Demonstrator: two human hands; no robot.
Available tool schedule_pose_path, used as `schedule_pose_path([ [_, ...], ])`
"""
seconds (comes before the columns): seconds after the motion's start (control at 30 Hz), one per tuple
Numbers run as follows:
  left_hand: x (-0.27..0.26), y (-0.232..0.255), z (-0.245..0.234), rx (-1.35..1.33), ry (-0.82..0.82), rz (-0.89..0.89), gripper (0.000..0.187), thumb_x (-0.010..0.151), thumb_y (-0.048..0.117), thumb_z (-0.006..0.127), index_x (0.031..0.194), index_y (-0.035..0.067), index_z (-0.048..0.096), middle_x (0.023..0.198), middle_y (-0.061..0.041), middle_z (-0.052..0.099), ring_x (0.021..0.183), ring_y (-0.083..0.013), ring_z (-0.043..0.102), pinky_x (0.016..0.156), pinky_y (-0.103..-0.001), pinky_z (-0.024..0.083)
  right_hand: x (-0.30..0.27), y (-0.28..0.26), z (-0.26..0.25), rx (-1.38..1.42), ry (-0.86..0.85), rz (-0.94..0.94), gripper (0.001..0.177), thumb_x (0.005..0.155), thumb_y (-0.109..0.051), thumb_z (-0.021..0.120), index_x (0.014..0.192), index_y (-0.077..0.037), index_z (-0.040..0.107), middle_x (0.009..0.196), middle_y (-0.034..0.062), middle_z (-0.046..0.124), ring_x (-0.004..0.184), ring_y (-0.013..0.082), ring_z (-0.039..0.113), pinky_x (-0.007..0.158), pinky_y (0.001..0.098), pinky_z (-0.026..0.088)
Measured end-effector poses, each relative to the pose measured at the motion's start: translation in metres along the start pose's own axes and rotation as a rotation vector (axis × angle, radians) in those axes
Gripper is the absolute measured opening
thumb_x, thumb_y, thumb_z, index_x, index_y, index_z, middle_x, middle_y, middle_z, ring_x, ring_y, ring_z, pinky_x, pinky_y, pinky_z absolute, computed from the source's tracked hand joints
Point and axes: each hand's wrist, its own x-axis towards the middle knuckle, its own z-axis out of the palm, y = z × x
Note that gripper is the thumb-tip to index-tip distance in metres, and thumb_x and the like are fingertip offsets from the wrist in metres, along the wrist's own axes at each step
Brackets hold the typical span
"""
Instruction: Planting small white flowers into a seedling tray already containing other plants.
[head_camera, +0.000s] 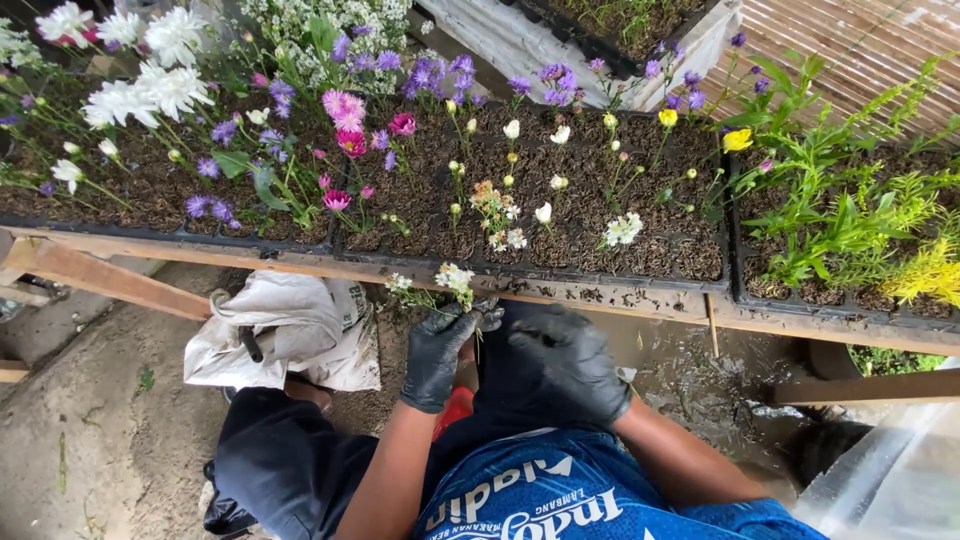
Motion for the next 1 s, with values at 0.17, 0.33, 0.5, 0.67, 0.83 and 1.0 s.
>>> schedule_pose_path([
  [0.17, -0.010, 0.014, -0.001, -0.101, -0.055, 0.091, 0.020, 0.083, 0.013, 0.087, 0.071, 0.001, 0.077, 0.054, -0.020, 0.067, 0.050, -0.0326, 0.070, 0.046, -0.032, 0.056, -0.003, -0.018, 0.035, 0.107, -0.300, 0.294, 0.027, 0.076, -0.026, 0.092, 0.098, -0.014, 0.084, 0.104, 0.0161, 0.081, 0.111, 0.0390, 0.072, 0.099, 0.0448, 0.058],
  [0.33, -0.033, 0.074, 0.011, 0.032, 0.051, 0.086, 0.021, 0.077, 0.017, 0.092, 0.087, 0.004, 0.079, 0.081, -0.019, 0.078, 0.090, -0.0295, 0.075, 0.071, -0.040, 0.058, 0.004, -0.011, 0.045, 0.131, -0.346, 0.256, 0.016, 0.077, -0.018, 0.090, 0.092, -0.014, 0.085, 0.104, 0.0159, 0.081, 0.112, 0.0377, 0.072, 0.097, 0.0436, 0.058],
  [0.5, -0.021, 0.061, 0.003, 0.028, 0.075, 0.035, 0.023, 0.077, 0.018, 0.092, 0.092, 0.005, 0.080, 0.082, -0.017, 0.078, 0.089, -0.0279, 0.076, 0.074, -0.038, 0.058, 0.005, -0.014, 0.043, 0.072, -0.311, 0.273, 0.017, 0.080, -0.025, 0.087, 0.095, -0.015, 0.084, 0.104, 0.0147, 0.081, 0.111, 0.0388, 0.071, 0.098, 0.0452, 0.057],
  [0.67, -0.022, 0.063, 0.003, 0.113, 0.062, 0.164, 0.027, 0.084, 0.020, 0.087, 0.105, 0.005, 0.080, 0.092, -0.020, 0.079, 0.093, -0.0402, 0.075, 0.081, -0.047, 0.059, 0.002, 0.043, 0.035, -0.248, 0.082, -0.378, 0.015, 0.086, -0.026, 0.083, 0.100, -0.026, 0.082, 0.093, -0.0032, 0.077, 0.084, 0.0237, 0.075, 0.071, 0.0331, 0.062],
  [0.83, 0.001, 0.006, 0.004, 0.398, 0.060, 0.391, 0.023, 0.086, 0.020, 0.081, 0.107, 0.011, 0.081, 0.094, -0.018, 0.079, 0.097, -0.0407, 0.072, 0.081, -0.048, 0.062, 0.011, -0.016, 0.027, -0.319, 0.113, -0.621, 0.016, 0.083, -0.030, 0.084, 0.097, -0.024, 0.080, 0.089, -0.0051, 0.075, 0.075, 0.0216, 0.073, 0.064, 0.0316, 0.061],
  [1.0, -0.002, 0.010, 0.009, 0.718, 0.068, 0.650, 0.017, 0.087, 0.017, 0.074, 0.100, 0.009, 0.080, 0.090, -0.019, 0.077, 0.092, -0.0428, 0.071, 0.080, -0.050, 0.063, 0.019, -0.041, 0.038, -0.333, 0.008, -0.570, 0.012, 0.086, -0.017, 0.081, 0.096, -0.012, 0.080, 0.080, 0.0081, 0.076, 0.069, 0.0330, 0.073, 0.057, 0.0386, 0.061],
])
